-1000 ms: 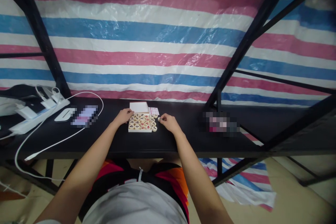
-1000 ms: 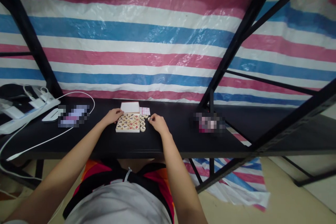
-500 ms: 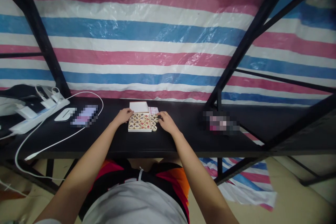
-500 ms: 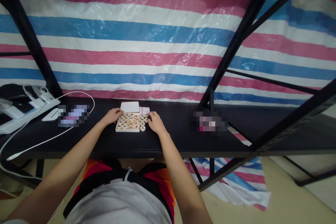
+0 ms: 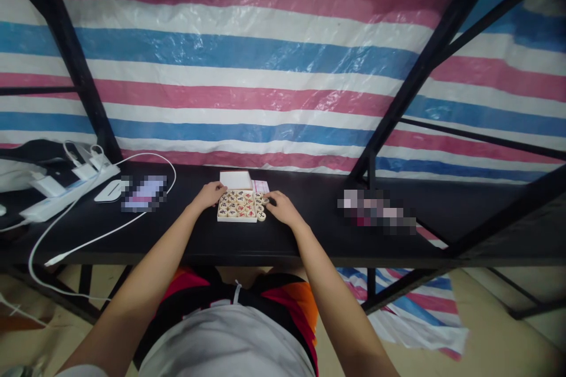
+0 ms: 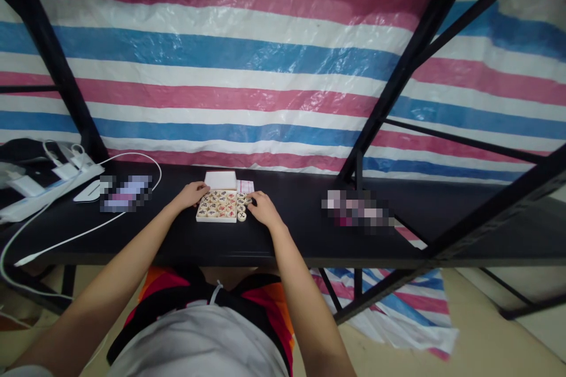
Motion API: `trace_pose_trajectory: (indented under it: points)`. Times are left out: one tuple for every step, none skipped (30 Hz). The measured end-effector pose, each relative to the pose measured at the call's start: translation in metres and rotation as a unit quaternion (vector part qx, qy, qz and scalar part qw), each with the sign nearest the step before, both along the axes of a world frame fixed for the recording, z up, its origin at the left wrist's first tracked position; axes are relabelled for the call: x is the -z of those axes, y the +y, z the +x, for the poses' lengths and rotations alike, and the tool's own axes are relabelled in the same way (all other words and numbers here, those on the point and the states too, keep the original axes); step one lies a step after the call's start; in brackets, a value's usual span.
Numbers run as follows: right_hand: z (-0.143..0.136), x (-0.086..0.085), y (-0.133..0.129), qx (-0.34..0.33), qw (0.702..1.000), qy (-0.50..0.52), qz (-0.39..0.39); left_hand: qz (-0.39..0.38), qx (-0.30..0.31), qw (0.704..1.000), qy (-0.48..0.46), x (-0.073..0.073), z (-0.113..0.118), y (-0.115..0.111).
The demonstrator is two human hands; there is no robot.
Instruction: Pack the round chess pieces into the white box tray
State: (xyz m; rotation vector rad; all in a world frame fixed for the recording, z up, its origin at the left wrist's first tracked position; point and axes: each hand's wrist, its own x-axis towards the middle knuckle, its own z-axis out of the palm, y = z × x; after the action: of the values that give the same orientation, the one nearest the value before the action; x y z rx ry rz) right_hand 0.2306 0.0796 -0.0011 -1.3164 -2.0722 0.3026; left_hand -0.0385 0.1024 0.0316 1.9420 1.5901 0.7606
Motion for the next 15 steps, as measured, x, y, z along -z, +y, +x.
trace_pose_trajectory:
  points:
    - [0.0, 0.0, 0.0, -0.001, 1.0, 0.007, -0.003, -0.001, 0.001, 1.0, 0.0, 0.0, 0.0, 0.0]
    - [0.0, 0.0, 0.0, -0.002, 1.0, 0.013, -0.006, -0.001, 0.001, 1.0, -0.001, 0.0, 0.0, -0.001]
    - [0.0, 0.0, 0.0, -0.001, 1.0, 0.018, -0.007, -0.001, 0.0, 1.0, -0.001, -0.001, 0.0, -0.001]
    - [0.0, 0.0, -0.001, 0.002, 1.0, 0.024, -0.007, 0.0, 0.0, 1.0, 0.0, -0.001, 0.0, -0.001]
    - [0.0, -0.001, -0.001, 0.008, 0.999, 0.031, -0.003, 0.0, 0.0, 1.0, 0.0, -0.001, 0.0, -0.001]
    - [-0.001, -0.002, -0.002, 0.016, 0.999, 0.038, 0.004, 0.001, 0.0, 1.0, 0.0, -0.001, 0.0, -0.001]
    - [-0.003, -0.004, -0.004, 0.023, 0.999, 0.045, 0.012, 0.001, -0.001, 1.0, 0.0, -0.001, 0.001, -0.001]
    - [-0.005, -0.007, -0.006, 0.027, 0.998, 0.049, 0.023, 0.002, 0.0, 1.0, -0.001, -0.001, 0.001, -0.002]
    - [-0.01, -0.01, -0.009, 0.022, 0.998, 0.048, 0.033, 0.0, 0.001, 1.0, -0.004, -0.001, 0.001, -0.002]
    - [-0.016, -0.015, -0.013, 0.01, 0.998, 0.043, 0.042, -0.002, 0.0, 1.0, -0.007, -0.001, 0.001, -0.002]
    - [-0.023, -0.019, -0.017, -0.011, 0.998, 0.032, 0.048, -0.005, -0.003, 1.0, -0.01, -0.001, 0.001, -0.002]
    - [-0.031, -0.024, -0.021, -0.037, 0.998, 0.02, 0.051, -0.007, -0.006, 1.0, -0.013, -0.001, 0.001, -0.003]
    - [-0.04, -0.028, -0.025, -0.063, 0.997, 0.008, 0.051, -0.009, -0.008, 1.0, -0.015, -0.001, 0.001, -0.003]
    - [-0.05, -0.031, -0.028, -0.084, 0.995, -0.006, 0.049, -0.009, -0.011, 1.0, -0.016, 0.0, 0.001, -0.003]
    - [-0.058, -0.033, -0.03, -0.097, 0.994, -0.026, 0.046, -0.009, -0.013, 1.0, -0.017, 0.0, 0.001, -0.002]
